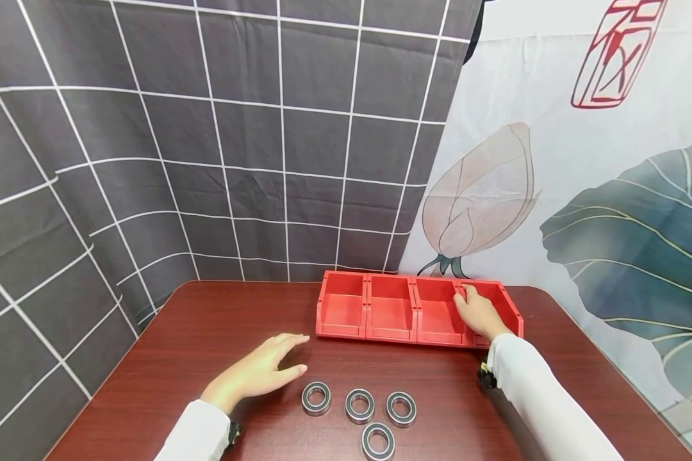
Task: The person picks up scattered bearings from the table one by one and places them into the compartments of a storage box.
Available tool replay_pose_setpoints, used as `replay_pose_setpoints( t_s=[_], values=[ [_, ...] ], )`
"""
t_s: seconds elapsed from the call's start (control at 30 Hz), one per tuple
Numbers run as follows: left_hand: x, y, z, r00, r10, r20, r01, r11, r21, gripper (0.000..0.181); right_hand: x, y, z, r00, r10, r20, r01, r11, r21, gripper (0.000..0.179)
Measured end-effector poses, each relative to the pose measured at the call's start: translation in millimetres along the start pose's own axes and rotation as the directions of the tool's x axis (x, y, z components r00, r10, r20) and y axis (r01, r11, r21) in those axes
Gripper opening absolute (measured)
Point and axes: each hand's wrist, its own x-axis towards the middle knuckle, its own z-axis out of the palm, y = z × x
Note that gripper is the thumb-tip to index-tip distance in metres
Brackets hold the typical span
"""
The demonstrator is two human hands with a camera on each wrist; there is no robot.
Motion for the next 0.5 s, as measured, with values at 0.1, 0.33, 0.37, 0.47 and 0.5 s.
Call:
replay_pose_setpoints(
  t_s=[0.1, 0.33, 0.37, 0.47, 0.5],
  values=[
    [-0.3, -0.4, -0.7, 1.0, 0.004, 0.004, -0.004, 1.0, -0.003, 0.058, 2.6, -5.6, 4.2, 1.0, -0.002, -0.005, 0.002, 1.0, 0.015, 0.063],
    [0.1, 0.1, -0.7, 1.0, 0.015, 0.001, -0.015, 1.0, 0.003, 0.057, 8.6, -16.7, 12.8, 1.0, -0.013, -0.016, 0.013, 0.999, 0.035, 0.063],
    [-0.2, 0.2, -0.6, 1.0, 0.008, 0.004, -0.008, 1.0, 0.002, 0.058, 9.2, -18.4, 14.0, 1.0, -0.017, -0.013, 0.017, 0.999, 0.035, 0.063],
    [-0.9, 1.9, -0.5, 1.0, -0.007, 0.018, 0.007, 1.0, -0.003, 0.059, 11.2, -23.2, 17.3, 1.0, -0.013, 0.003, 0.013, 0.999, 0.043, 0.063],
    [-0.8, 2.8, -0.5, 1.0, -0.008, 0.023, 0.008, 1.0, -0.004, 0.059, 11.8, -24.6, 18.2, 1.0, -0.013, 0.007, 0.013, 0.999, 0.04, 0.064]
  ],
)
